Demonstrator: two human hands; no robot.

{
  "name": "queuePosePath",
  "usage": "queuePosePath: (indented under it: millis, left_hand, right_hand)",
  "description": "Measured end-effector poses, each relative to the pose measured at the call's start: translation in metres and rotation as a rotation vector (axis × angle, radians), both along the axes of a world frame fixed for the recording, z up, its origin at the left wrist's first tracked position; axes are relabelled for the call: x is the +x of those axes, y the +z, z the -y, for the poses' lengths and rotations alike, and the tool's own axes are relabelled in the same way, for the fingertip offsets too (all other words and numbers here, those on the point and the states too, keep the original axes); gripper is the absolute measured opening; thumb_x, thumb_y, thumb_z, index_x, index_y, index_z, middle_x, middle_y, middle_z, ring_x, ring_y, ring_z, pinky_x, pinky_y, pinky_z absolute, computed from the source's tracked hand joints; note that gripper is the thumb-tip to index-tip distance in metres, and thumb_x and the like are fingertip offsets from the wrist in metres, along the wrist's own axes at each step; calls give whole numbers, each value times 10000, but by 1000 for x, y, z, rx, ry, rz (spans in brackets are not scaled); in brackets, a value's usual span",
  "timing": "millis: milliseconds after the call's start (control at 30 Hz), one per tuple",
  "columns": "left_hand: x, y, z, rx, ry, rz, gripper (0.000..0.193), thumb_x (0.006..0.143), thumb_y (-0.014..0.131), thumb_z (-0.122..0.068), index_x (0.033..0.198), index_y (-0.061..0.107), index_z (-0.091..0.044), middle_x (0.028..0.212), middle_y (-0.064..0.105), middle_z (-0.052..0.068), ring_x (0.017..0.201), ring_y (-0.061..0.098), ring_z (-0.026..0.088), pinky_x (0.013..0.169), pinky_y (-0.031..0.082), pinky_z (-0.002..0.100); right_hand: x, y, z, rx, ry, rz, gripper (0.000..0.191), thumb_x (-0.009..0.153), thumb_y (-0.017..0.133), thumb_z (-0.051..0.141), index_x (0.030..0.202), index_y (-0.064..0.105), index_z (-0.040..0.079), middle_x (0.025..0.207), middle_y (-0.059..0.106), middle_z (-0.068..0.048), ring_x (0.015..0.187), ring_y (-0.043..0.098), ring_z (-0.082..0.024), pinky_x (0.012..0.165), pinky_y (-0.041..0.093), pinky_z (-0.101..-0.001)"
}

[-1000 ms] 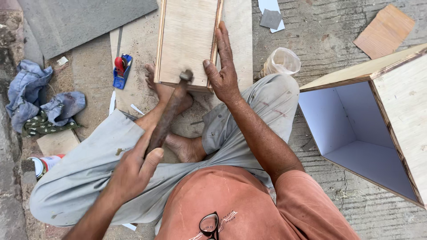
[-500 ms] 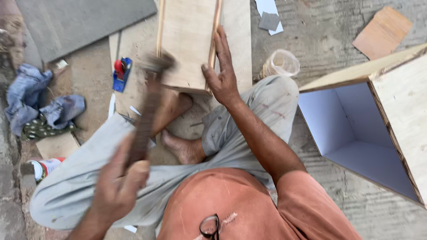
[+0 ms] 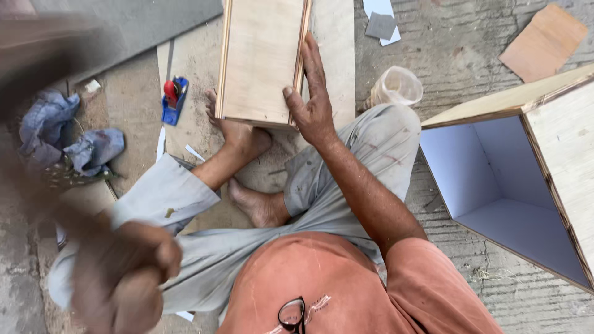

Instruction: The person sits on the ground assembling plywood boxes, hammering nails along the edges of box panels with a hammer while steadying the wood with the other hand. He repositions the boxes, turns them over, and hammers nails into different sides, working on several boxes one after another.

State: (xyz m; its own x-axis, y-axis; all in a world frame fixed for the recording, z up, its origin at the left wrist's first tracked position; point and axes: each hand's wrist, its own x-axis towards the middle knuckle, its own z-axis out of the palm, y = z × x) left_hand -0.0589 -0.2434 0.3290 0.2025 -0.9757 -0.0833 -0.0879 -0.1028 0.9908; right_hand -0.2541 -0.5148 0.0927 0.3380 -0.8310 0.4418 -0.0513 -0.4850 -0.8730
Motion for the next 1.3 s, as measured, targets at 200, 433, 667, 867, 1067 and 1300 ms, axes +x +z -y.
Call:
queuePosePath:
  millis: [200, 433, 667, 867, 1067, 1300]
  left_hand:
    - [-5, -36, 14, 136, -186, 730, 534, 1060, 563, -240, 1511, 467, 29, 1030, 645, 259, 943, 678, 333, 780, 551, 388]
    - [-9, -43, 6, -122, 58, 252, 569, 1027, 568, -251, 1497, 338, -27, 871, 618, 138, 667, 585, 173, 593, 518, 309]
    - [-5, -65, 7, -4, -76, 671, 621, 1032, 563, -307, 1545, 387, -4, 1035, 697, 193, 897, 719, 315, 763, 561, 426]
    - [-2, -66, 10, 629, -180, 667, 700, 996, 534, -367, 1629, 352, -129, 707, 671, 142, 632, 691, 298, 614, 534, 450]
    - [6, -102, -12, 152, -66, 490, 655, 1005, 540, -379, 1562, 392, -69, 736, 632, 8, 583, 642, 96, 519, 528, 296]
    - [-34, -207, -46, 579, -1, -39, 596, 956, 617, -345, 1496, 509, -117, 676, 543, -18, 494, 505, 83, 443, 438, 264]
  right_hand:
    - [1, 3, 2, 11, 1, 21, 676, 1130, 570, 347, 1704, 241, 208, 1757, 133, -87, 1658, 125, -260, 1411, 179, -468]
    - [-1, 10, 3, -12, 9, -13, 698, 1131, 576, 343, 1716, 226, 193, 1758, 141, -84, 1660, 138, -266, 1403, 197, -457]
    - [1, 5, 1, 2, -18, -21, 693, 1109, 587, 342, 1702, 254, 208, 1752, 161, -82, 1656, 143, -254, 1399, 189, -471]
    - [3, 1, 0, 32, 9, 49, 676, 1113, 597, 343, 1692, 270, 219, 1751, 156, -74, 1653, 137, -254, 1404, 180, -481]
    - [0, 3, 0, 57, 45, 75, 691, 1123, 558, 397, 1707, 233, 223, 1758, 136, -75, 1657, 116, -252, 1405, 184, -478]
    - [-24, 15, -37, 263, 176, 155, 781, 1092, 504, 550, 1699, 183, 178, 1781, 213, -103, 1669, 229, -282, 1393, 231, -531]
